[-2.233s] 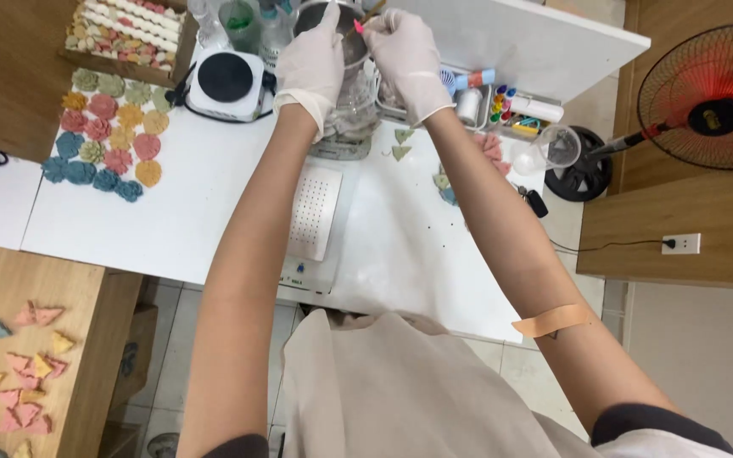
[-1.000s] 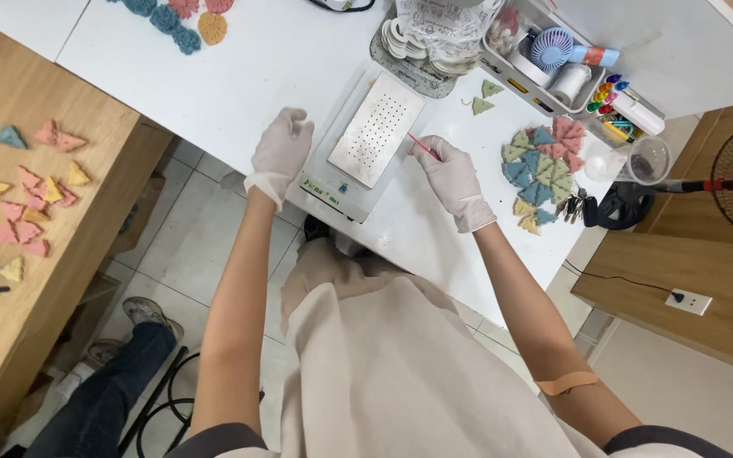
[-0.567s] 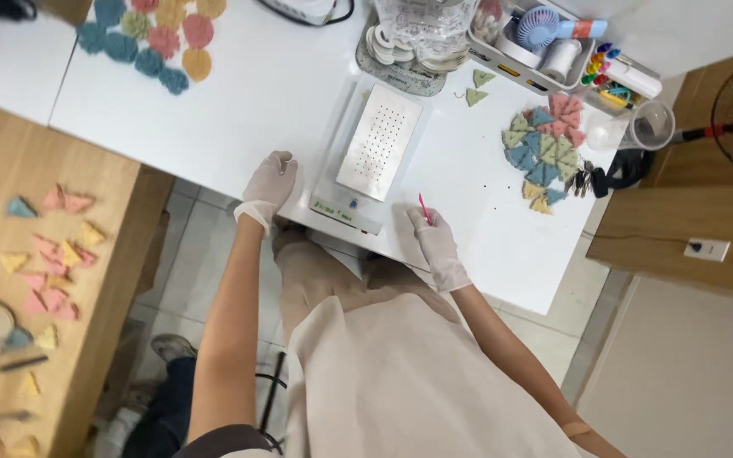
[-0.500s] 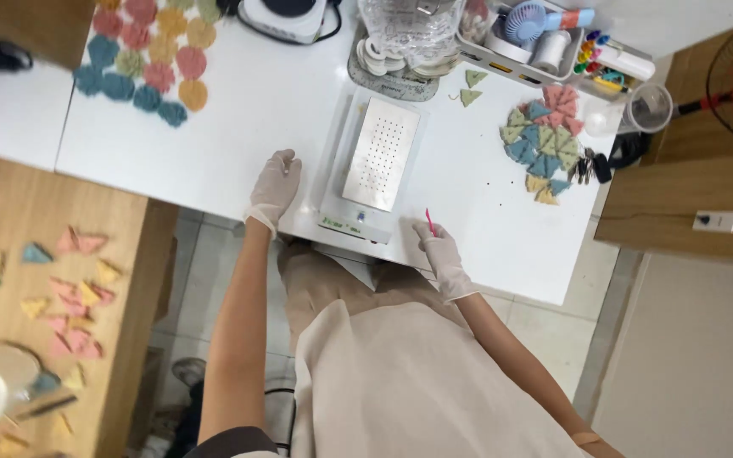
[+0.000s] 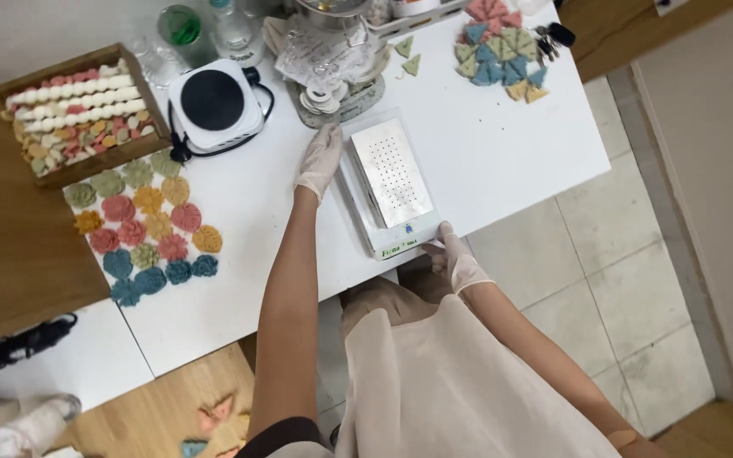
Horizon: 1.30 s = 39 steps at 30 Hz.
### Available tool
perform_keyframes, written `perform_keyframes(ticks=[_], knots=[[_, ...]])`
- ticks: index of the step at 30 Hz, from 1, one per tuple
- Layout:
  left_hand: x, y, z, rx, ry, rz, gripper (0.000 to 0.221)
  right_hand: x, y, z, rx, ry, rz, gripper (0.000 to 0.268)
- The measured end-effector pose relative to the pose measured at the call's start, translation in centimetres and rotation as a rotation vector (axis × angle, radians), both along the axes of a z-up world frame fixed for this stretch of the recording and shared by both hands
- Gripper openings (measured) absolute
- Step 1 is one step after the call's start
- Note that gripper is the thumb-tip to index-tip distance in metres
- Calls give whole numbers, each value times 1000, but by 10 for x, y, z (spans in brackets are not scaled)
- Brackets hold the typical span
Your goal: Using a small tool to place wicks or small components into a white mold on a workspace.
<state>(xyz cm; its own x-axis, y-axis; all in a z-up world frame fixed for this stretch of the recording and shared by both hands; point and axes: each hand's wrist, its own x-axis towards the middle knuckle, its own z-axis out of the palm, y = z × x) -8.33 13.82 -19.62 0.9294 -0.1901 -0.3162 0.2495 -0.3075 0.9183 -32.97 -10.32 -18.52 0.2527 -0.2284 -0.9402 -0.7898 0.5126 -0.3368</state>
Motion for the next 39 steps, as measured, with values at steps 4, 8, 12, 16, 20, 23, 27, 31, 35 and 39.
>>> perform_keyframes(ticks=[4, 8, 12, 16, 20, 23, 27, 31, 35, 39], knots=[[-9, -10, -10, 40, -83, 11, 40, -6, 7, -17, 87, -41, -193, 54], [-24, -3, 6, 36, -17, 39, 44, -8, -14, -31, 38, -93, -207, 47], [-65, 21, 20, 42, -47, 72, 48, 9, -38, -31, -66, -69, -55, 52], [-119, 28, 62, -40, 192, 220, 66, 47, -63, 4, -243, -5, 159, 65], [-176, 15, 16, 63, 51, 287, 70, 120, -89, 21, -304, -19, 342, 62], [-207, -7, 19, 90, 21, 361, 77, 167, -96, 23, -304, 1, 494, 61], [-222, -24, 3, -134, 32, 513, 81, 204, -105, 17, -436, -50, 806, 64], [-219, -34, 3, -155, 71, 585, 79, 204, -137, -12, -626, -229, 1115, 52], [-227, -63, 6, 9, 7, 693, 77, 188, -137, 43, -730, -412, 1165, 36], [-243, -101, 31, -33, 183, 903, 82, 192, -146, 73, -947, -827, 1465, 22]])
